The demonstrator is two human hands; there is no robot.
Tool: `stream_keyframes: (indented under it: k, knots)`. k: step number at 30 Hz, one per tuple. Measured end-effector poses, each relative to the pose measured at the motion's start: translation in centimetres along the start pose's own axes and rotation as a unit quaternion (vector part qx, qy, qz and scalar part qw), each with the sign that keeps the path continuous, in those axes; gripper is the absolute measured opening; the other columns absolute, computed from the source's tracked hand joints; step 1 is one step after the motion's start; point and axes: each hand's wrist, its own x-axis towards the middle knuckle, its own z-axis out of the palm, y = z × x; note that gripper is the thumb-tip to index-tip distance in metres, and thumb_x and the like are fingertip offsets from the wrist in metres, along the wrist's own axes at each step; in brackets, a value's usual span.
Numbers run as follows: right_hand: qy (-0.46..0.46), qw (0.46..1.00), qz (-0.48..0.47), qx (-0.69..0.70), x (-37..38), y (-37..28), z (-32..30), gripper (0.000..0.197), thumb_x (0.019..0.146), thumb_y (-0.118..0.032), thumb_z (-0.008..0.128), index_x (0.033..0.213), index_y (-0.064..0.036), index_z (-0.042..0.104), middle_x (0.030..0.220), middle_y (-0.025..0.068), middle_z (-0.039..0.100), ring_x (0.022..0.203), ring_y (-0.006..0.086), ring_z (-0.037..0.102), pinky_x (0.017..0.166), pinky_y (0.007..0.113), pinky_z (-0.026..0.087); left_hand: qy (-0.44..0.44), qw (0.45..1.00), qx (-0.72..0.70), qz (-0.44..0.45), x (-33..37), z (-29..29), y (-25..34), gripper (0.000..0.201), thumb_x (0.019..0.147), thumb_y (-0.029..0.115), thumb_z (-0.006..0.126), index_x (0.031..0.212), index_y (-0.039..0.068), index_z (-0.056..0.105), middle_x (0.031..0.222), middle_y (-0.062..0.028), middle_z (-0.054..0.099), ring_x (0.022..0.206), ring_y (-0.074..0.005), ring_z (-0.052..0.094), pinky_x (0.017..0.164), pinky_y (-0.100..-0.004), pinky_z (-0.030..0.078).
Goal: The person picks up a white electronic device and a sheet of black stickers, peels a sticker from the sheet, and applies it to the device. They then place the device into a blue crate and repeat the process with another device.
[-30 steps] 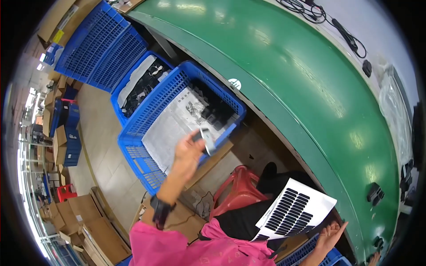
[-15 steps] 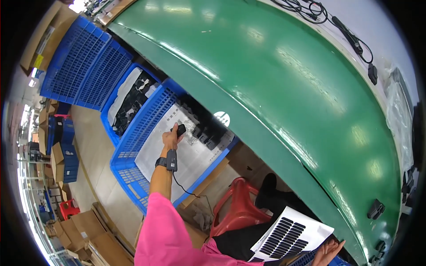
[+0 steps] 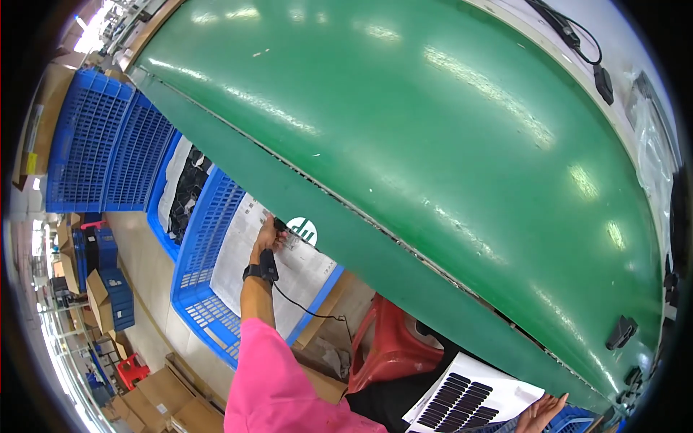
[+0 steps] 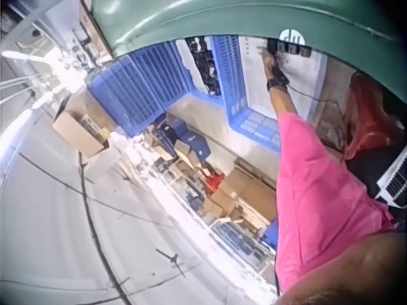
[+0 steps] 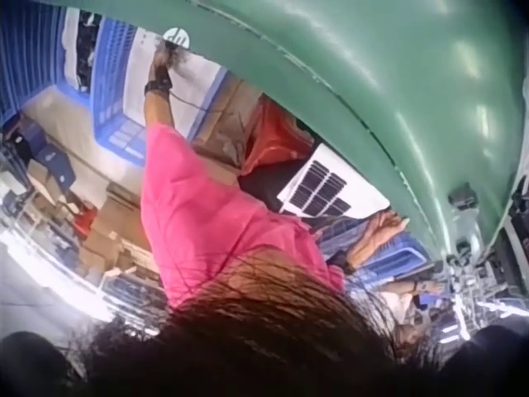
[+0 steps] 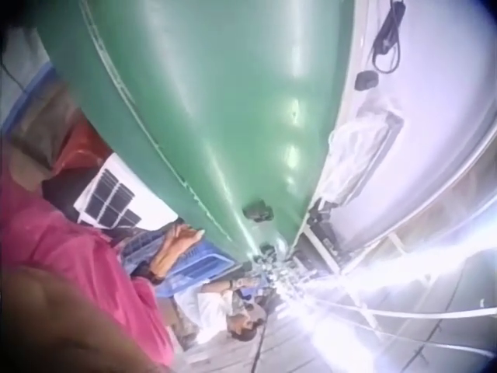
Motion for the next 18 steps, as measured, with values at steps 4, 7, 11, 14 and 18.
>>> stream_keyframes:
  k: [4,7,11,14,18]
  knots:
    - [-0.082,0.996,-0.033,-0.020,4.1,0.9,-6.7,0.041,0.097,-0.049,0.045,0.101,-0.0106,0.061,0.065,0.0005,0.056,0.036,0.0096,0.030,0.033,0.023,0.021,0.124,0.913,-0.142,-0.362,1.4,7.0,0.3,0.072,0.097,0.064,0.020,0.089,0.006,0.061,0.053,-0.0092,0.058,0.042,-0.0201,0.052,0.039,-0.0337,0.040]
    - [-0.083,0.996,-0.034,-0.020,4.3,1.0,-6.0,0.043,0.097,-0.050,0.045,0.103,-0.0103,0.061,0.067,0.0010,0.057,0.037,0.0095,0.031,0.033,0.023,0.021,0.209,0.941,0.118,-0.239,1.5,6.1,0.0,0.070,0.100,0.059,0.023,0.085,0.004,0.063,0.055,-0.0140,0.061,0.050,-0.0282,0.061,0.051,-0.0396,0.049]
    - [-0.241,0.968,-0.035,0.063,3.2,0.8,-4.6,0.046,0.100,-0.042,0.047,0.124,-0.0029,0.051,0.118,0.0128,0.061,0.051,0.0058,0.046,0.038,0.017,0.032,0.259,0.956,0.124,-0.055,3.1,5.9,-2.3,0.042,0.100,0.035,0.037,0.101,0.007,0.068,0.081,-0.0154,0.070,0.080,-0.0326,0.068,0.072,-0.0449,0.052]
    - [-0.198,0.978,-0.049,-0.038,1.2,0.1,-4.0,0.044,0.097,-0.043,0.052,0.124,-0.0082,0.052,0.120,0.0058,0.061,0.100,0.0139,0.060,0.082,0.028,0.051,0.362,0.910,-0.070,0.191,3.7,9.5,-0.6,0.033,0.098,0.034,0.043,0.105,0.010,0.065,0.082,-0.0111,0.068,0.074,-0.0274,0.065,0.063,-0.0405,0.050]
    - [-0.167,0.977,-0.009,-0.131,2.0,0.5,-3.9,0.046,0.096,-0.049,0.050,0.085,-0.0058,0.062,0.065,0.0075,0.061,0.052,0.0161,0.057,0.044,0.028,0.044,0.136,0.932,-0.214,-0.258,2.4,-1.6,0.4,0.052,0.095,0.056,0.044,0.101,0.007,0.060,0.070,-0.0030,0.054,0.056,-0.0139,0.053,0.046,-0.0280,0.041]
